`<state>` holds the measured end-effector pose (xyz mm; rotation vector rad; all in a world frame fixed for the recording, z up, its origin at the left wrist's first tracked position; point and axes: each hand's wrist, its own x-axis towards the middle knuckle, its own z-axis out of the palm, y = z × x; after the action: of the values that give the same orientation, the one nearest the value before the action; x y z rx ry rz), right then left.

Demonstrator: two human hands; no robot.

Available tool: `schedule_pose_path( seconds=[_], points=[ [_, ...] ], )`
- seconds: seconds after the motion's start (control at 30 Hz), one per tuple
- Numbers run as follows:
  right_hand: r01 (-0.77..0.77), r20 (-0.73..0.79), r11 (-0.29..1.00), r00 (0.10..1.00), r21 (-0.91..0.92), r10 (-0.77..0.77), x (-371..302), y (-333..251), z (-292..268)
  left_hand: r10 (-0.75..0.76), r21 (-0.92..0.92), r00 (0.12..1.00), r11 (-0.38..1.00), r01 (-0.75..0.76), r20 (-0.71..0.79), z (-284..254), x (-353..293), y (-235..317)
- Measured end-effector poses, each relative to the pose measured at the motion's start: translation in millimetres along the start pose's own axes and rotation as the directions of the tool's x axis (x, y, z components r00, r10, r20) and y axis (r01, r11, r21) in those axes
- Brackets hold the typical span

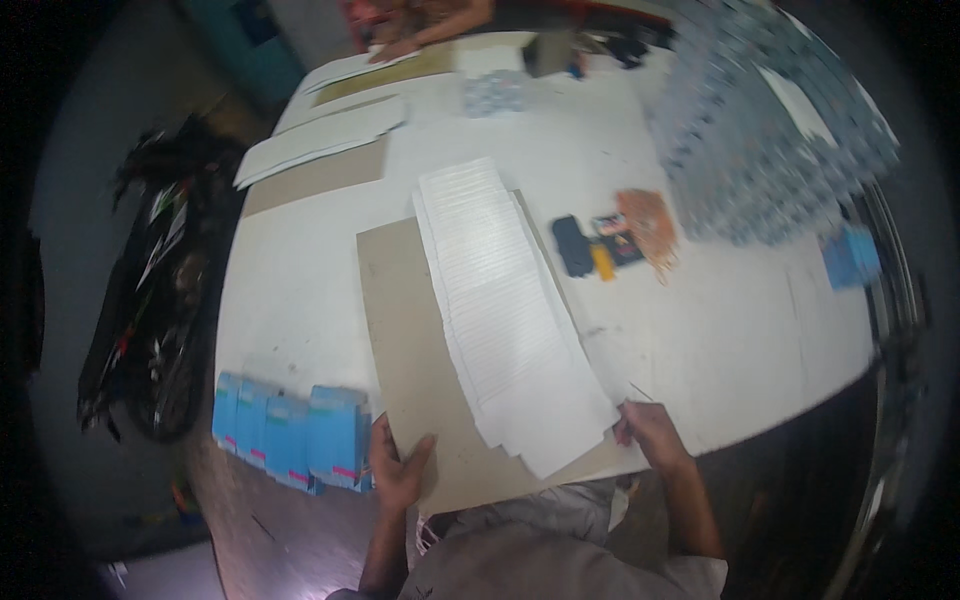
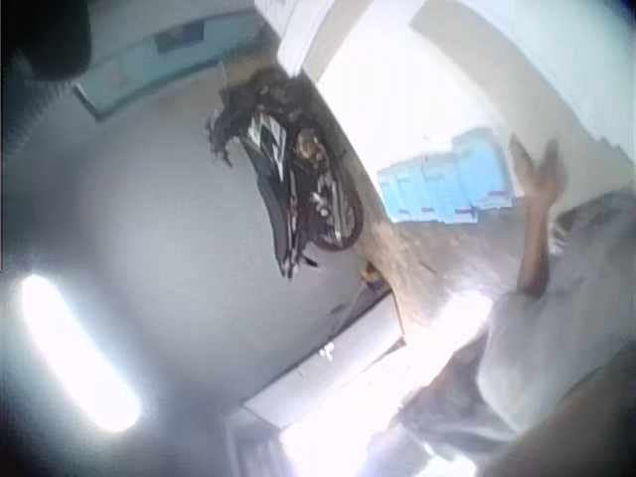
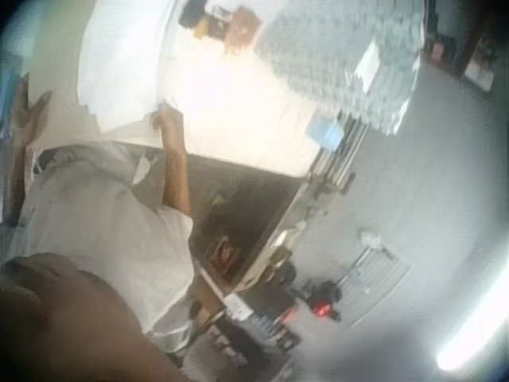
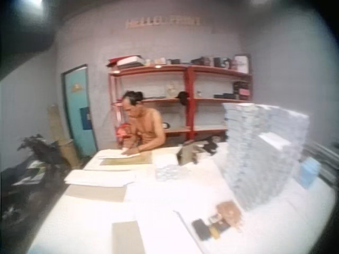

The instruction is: The person places blue rectangular items into white paper sleeves, folds the sleeves closed, and stacks the finished units. They then gather the stack, secure it with a rubber band, and place it on a green tray.

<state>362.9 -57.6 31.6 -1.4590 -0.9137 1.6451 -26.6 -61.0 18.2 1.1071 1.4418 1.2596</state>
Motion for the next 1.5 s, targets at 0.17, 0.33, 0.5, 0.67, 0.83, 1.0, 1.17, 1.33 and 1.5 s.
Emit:
schedule_pose_path(
  seconds=[0.17, 0.33, 0.5, 0.67, 0.83, 1.0, 1.17, 1.33, 1.5],
  points=[
    [0.022, 0.057, 0.995, 0.998, 0.101, -0.028, -116, 54, -13, -0.037, 0.117, 0.945, 0.993, -0.001, 0.326, 1, -11, 4],
    [0.029, -0.044, 0.988, 0.999, 0.15, -0.023, -204, 103, -15, -0.067, 0.231, 0.738, 0.965, -0.121, 0.671, 54, 8, 25],
    [0.104, -0.256, 0.943, 0.967, 0.316, -0.02, -244, 164, -4, -0.069, 0.195, 0.433, 0.948, -0.252, 0.899, 148, 45, 15],
    [0.305, -0.204, 0.736, 0.952, 0.604, -0.227, -213, 197, -12, -0.128, 0.217, 0.282, 0.926, -0.31, 0.951, 239, 107, 22],
    [0.271, -0.166, 0.755, 0.963, 0.597, -0.214, -189, 189, -10, -0.18, 0.35, 0.343, 0.768, -0.536, 0.922, 317, 164, 50],
    [0.259, -0.235, 0.753, 0.962, 0.604, -0.142, -188, 196, -20, -0.038, 0.296, 0.343, 0.601, -0.742, 0.938, 369, 195, 86],
    [0.213, -0.251, 0.748, 0.966, 0.629, -0.064, -187, 202, -27, -0.022, 0.255, 0.304, 0.604, -0.755, 0.952, 379, 190, 132],
    [0.206, -0.268, 0.747, 0.963, 0.632, -0.039, -180, 210, -31, 0.16, 0.076, 0.175, 0.491, -0.868, 0.972, 375, 205, 164],
    [0.219, -0.242, 0.745, 0.967, 0.63, -0.079, -170, 194, -33, 0.22, 0.231, 0.326, 0.369, -0.9, 0.919, 366, 248, 228]
  ],
)
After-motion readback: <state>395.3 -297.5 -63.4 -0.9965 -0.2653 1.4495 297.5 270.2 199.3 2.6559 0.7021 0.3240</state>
